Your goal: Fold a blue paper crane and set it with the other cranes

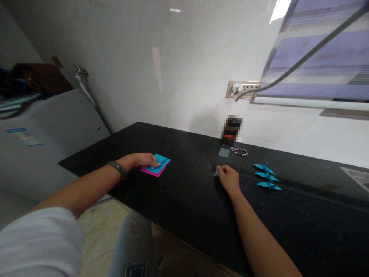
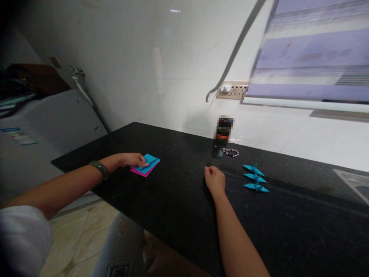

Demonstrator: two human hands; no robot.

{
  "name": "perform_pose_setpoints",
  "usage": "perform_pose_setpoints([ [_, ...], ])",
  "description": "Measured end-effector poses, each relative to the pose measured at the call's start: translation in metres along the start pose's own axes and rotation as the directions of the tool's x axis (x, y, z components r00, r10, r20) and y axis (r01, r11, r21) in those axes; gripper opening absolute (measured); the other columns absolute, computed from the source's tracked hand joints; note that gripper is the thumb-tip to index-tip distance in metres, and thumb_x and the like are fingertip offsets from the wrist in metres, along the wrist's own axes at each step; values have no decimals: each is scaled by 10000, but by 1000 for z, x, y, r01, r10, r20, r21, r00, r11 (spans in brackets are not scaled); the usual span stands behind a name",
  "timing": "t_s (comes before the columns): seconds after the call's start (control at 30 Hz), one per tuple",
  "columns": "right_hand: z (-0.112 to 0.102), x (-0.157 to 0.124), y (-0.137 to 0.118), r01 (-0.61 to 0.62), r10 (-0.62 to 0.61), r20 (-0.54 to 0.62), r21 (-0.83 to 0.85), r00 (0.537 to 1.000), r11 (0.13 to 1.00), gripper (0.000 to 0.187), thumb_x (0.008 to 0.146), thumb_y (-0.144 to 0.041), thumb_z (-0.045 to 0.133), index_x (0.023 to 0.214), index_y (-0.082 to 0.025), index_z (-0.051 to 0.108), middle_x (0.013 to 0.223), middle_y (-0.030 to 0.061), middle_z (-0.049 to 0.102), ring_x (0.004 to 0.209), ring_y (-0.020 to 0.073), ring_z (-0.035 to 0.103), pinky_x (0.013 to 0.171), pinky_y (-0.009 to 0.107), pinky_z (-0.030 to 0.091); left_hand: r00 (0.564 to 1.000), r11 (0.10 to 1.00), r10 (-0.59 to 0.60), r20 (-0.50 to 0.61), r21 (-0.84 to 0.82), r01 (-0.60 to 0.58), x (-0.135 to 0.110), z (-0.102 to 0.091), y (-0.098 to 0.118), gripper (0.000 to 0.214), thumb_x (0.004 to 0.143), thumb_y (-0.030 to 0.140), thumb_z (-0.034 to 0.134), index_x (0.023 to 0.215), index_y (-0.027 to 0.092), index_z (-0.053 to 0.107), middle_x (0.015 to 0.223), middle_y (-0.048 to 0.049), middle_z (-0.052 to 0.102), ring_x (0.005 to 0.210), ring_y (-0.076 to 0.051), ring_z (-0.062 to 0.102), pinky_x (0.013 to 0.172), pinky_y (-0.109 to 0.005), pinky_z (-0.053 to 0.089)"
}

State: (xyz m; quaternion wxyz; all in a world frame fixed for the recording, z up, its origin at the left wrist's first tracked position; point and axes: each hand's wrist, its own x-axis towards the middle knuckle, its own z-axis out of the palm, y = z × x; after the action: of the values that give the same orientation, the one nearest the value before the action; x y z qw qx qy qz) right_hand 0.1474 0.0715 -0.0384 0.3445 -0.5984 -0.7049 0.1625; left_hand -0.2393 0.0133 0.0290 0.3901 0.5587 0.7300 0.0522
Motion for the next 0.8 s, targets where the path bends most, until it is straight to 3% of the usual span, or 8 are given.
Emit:
perform_pose_setpoints([
  [0.2,0,0,0,1,-1,-3,22,1000,1000,329,779,-413,403,675,-192,622,610,44,601,617,167,554,586,253,346,997,997,46,-61,65,-42,-1,6,0,409,548,551,608,537,168,466,467,42,333,446,-88,262,459,-243,182],
  [0.37,-3,-4,-3,-4,4,-11,71,1000,998,320,764,-413,424,651,-188,621,599,36,597,607,159,548,595,248,352,971,976,165,-171,168,-137,-16,-15,21,353,589,487,604,520,158,497,494,25,388,489,-94,324,485,-239,195],
  [0.4,-4,-5,-4,-6,8,-14,83,1000,996,318,762,-414,429,649,-187,620,603,36,600,609,158,549,598,248,355,958,967,205,-199,195,-166,-21,-20,30,343,609,480,591,527,157,511,500,22,400,497,-94,332,491,-239,202],
  [0.5,-9,-7,-10,-21,25,-27,129,999,991,332,760,-434,431,649,-181,616,614,37,605,620,159,550,608,252,366,859,895,403,-314,329,-300,-37,-22,62,362,673,476,533,516,151,518,513,11,431,519,-98,377,513,-234,249],
  [0.6,-14,-7,-22,-38,47,-42,193,998,980,411,783,-484,379,673,-166,615,631,51,607,634,163,549,604,255,384,762,851,524,-380,243,-465,-48,2,99,331,722,455,486,623,147,554,592,5,493,576,-106,427,541,-223,302],
  [0.7,-21,-5,-37,-63,59,23,311,998,948,560,821,-551,244,746,-150,628,624,54,614,543,136,538,507,236,393,744,807,548,-382,6,-591,-46,47,134,285,732,421,491,683,146,550,614,7,515,601,-111,459,568,-222,358],
  [0.8,-31,-6,-42,-314,144,296,681,944,662,624,772,-645,266,870,-128,601,651,65,614,484,134,519,396,235,367,768,683,513,-383,-360,-636,-32,95,164,231,716,381,527,709,151,519,598,14,509,567,-107,485,557,-228,409],
])
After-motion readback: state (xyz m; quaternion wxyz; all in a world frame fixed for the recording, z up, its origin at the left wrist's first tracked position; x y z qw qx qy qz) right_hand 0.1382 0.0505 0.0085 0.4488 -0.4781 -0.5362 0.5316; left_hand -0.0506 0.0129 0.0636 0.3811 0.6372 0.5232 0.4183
